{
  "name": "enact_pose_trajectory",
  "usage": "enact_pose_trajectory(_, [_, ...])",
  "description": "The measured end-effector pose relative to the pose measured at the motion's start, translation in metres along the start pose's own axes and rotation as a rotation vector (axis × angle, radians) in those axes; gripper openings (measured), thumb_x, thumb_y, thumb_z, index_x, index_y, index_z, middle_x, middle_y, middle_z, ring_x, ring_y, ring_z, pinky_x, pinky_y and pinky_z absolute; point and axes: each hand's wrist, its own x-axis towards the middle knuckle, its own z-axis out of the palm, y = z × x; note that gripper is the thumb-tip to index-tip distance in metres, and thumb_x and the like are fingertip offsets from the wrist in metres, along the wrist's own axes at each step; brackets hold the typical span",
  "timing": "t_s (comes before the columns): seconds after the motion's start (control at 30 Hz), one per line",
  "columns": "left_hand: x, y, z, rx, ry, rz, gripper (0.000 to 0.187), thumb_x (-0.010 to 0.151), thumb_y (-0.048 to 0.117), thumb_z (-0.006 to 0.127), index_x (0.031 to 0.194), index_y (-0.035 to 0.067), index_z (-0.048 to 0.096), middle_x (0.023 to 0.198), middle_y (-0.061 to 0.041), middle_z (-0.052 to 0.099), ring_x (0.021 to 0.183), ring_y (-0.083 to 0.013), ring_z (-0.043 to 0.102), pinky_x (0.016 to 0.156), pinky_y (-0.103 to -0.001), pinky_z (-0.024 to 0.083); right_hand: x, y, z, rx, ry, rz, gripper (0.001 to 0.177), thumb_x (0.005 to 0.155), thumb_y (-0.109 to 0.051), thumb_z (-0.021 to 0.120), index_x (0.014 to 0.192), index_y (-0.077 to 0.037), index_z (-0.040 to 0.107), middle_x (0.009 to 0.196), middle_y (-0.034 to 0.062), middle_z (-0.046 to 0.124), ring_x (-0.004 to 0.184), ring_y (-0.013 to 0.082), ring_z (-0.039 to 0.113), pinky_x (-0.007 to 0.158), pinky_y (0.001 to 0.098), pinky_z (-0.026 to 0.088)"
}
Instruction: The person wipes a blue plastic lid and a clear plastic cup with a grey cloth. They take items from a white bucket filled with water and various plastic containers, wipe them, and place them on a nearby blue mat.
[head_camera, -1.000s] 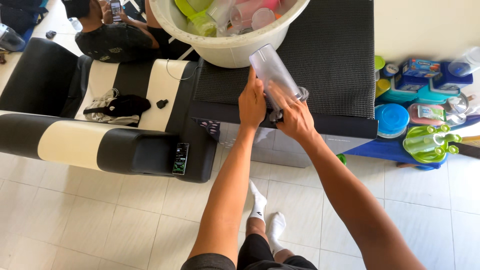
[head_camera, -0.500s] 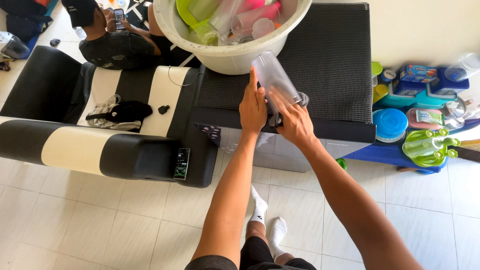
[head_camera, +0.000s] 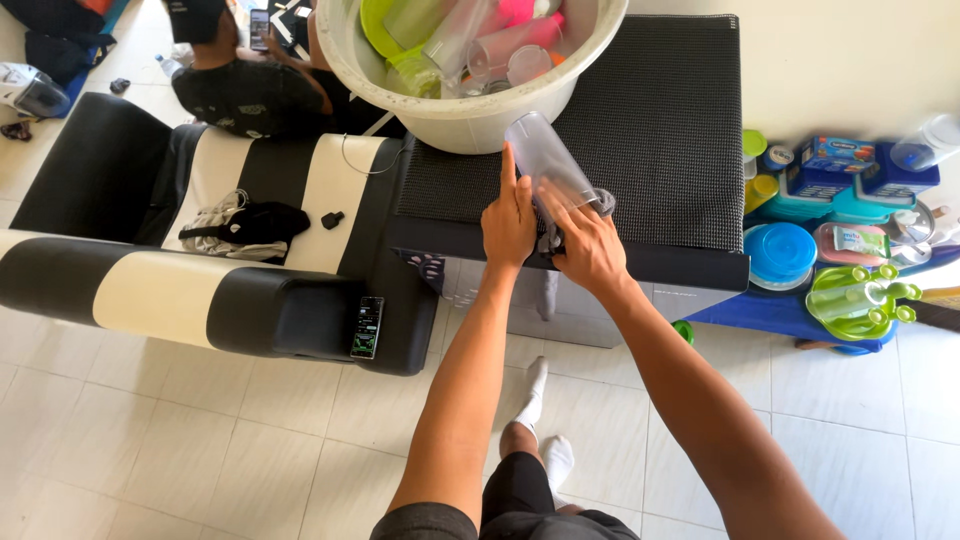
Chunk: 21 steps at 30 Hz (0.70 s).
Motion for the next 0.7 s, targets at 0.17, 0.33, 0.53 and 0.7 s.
enact_pose_trajectory(0.17, [0.0027, -0.0015, -0.0007, -0.057, 0.037, 0.059, 0.057, 0.112, 0.040, 0.037, 0.161, 0.011, 0.032, 0.099, -0.020, 0.076, 0.075, -0.0401, 0.073, 0.065, -0.049, 0.056, 0.0032, -0.0029, -0.0047, 0.005, 0.041, -0.036, 0.109, 0.052, -0.003, 0.080, 0.152, -0.019, 0.042, 0.151, 0.0057, 0.056, 0.132, 0.0312, 0.055, 0.106, 0.0518, 0.047])
enact_pose_trajectory(0.33, [0.0005, -0.0034, 0.0011, -0.057, 0.035, 0.049, 0.057, 0.111, 0.039, 0.040, 0.160, 0.011, 0.035, 0.099, -0.020, 0.075, 0.077, -0.0412, 0.072, 0.067, -0.049, 0.056, 0.0043, -0.0042, -0.0032, -0.001, -0.028, 0.040, 0.104, 0.057, -0.004, 0.080, 0.153, -0.019, 0.043, 0.149, 0.0035, 0.057, 0.129, 0.0297, 0.059, 0.099, 0.0495, 0.052])
enact_pose_trajectory(0.53, [0.0028, -0.0004, 0.0002, -0.044, 0.001, -0.015, 0.058, 0.109, 0.039, 0.041, 0.159, 0.010, 0.036, 0.097, -0.020, 0.076, 0.071, -0.0396, 0.072, 0.064, -0.049, 0.056, 0.0049, -0.0003, 0.0011, -0.009, -0.025, 0.048, 0.104, 0.057, -0.005, 0.081, 0.153, -0.018, 0.043, 0.138, 0.0073, 0.063, 0.123, 0.0308, 0.062, 0.093, 0.0491, 0.055])
enact_pose_trajectory(0.7, [0.0020, -0.0014, -0.0009, -0.057, 0.033, 0.029, 0.057, 0.110, 0.039, 0.041, 0.159, 0.009, 0.036, 0.104, -0.021, 0.074, 0.075, -0.0404, 0.072, 0.065, -0.049, 0.057, 0.0046, -0.0013, 0.0044, -0.046, -0.048, 0.069, 0.105, 0.056, -0.004, 0.083, 0.153, -0.018, 0.044, 0.130, 0.0087, 0.068, 0.119, 0.0315, 0.064, 0.089, 0.0501, 0.055])
